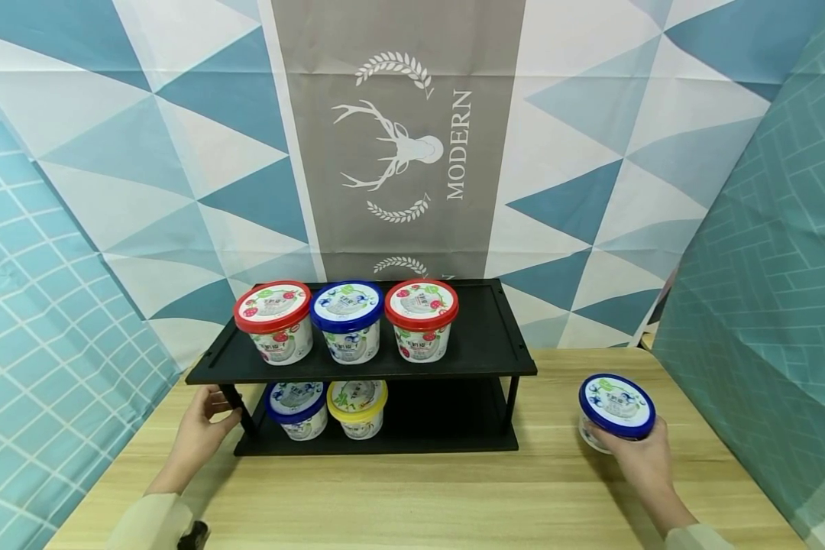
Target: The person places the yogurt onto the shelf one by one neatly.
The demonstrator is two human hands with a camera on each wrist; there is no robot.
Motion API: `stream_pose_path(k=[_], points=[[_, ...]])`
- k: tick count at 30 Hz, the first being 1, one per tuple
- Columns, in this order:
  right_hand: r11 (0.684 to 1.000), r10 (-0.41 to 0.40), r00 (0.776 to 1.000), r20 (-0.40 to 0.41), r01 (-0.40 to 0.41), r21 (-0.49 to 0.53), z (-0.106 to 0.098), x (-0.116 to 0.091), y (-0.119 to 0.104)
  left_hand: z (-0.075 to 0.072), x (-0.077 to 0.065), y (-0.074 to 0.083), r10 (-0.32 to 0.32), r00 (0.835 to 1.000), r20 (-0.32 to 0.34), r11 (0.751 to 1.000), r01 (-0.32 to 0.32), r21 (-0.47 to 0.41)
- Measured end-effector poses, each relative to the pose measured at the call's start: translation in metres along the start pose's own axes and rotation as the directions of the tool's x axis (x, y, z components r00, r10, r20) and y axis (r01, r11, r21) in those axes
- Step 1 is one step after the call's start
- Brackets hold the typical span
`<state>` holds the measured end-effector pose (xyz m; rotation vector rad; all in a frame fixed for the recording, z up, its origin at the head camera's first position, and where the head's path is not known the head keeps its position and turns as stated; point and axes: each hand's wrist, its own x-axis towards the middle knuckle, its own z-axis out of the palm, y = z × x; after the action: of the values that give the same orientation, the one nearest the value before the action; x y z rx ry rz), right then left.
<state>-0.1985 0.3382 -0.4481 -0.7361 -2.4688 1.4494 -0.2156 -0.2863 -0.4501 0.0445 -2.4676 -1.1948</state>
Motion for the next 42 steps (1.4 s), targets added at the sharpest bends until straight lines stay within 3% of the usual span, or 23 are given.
stream_pose_path(k=[42], points=[[0.997,-0.067,0.989,0.134,0.072,-0.031,0.015,-0.019,-0.011,-0.001,-0.001,0.002,-0.027,1.000,0.015,0.999,0.027,0.018]])
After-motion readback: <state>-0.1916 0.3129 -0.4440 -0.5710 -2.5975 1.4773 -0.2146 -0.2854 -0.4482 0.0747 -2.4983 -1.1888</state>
